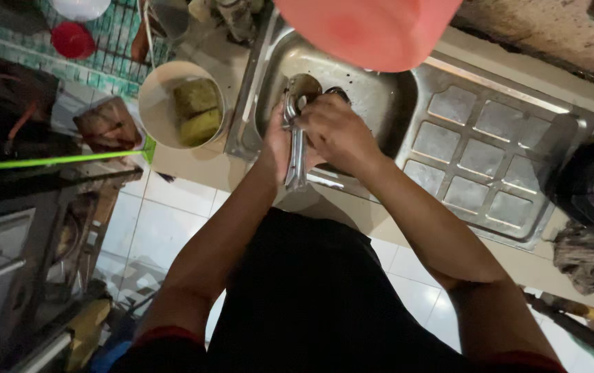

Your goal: The person washes two metal ladles under running water in a kitchen sink using a sponge, then dries them with a cloth and places them on the countertop.

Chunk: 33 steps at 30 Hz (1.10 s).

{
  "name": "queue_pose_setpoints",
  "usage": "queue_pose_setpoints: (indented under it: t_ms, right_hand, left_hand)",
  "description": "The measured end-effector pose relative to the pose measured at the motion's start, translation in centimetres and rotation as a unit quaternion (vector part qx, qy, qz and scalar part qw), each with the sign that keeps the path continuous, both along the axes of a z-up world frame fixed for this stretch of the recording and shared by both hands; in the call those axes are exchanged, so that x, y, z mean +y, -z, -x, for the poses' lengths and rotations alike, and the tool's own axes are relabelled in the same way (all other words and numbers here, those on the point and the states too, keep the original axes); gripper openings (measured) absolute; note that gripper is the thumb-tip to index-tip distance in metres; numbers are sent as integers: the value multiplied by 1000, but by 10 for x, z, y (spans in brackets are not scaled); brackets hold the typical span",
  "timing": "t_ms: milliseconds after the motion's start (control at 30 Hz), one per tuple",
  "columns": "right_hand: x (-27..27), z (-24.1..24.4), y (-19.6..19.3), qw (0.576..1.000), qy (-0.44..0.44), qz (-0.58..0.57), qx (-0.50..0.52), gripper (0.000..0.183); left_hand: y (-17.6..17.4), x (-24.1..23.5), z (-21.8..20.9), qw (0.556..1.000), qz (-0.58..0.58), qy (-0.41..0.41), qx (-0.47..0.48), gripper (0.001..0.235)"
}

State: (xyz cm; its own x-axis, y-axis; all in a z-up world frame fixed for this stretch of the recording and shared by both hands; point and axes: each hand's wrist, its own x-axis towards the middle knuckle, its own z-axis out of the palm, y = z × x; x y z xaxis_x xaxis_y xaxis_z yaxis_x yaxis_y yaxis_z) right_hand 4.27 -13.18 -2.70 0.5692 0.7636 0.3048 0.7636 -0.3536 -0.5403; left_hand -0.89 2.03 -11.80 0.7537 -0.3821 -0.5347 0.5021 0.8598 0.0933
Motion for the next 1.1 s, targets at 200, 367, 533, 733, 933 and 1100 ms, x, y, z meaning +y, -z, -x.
queue_pose_setpoints:
  t_ms: [200,367,533,733,933,1100]
  right_hand:
    - [56,-13,18,988,52,-62,130,20]
    - [166,-9,69,947,21,-80,312,28]
    - [260,-26,147,928,-58,-1,369,30]
    - [278,-33,209,964,-52,262,-3,45]
    - [293,-26,204,929,-14,368,46,33]
    - [273,-20,124,929,-12,342,142,84]
  left_hand:
    - [61,6,13,999,-5,-33,-14,85]
    - [96,8,17,997,-12,-78,-12,81]
    - [101,9,9,996,15,-82,-25,79]
    - [105,9,13,998,25,-58,-18,77]
    - [108,19,16,999,26,-30,-18,76]
    - [104,34,9,999,32,-14,-26,75]
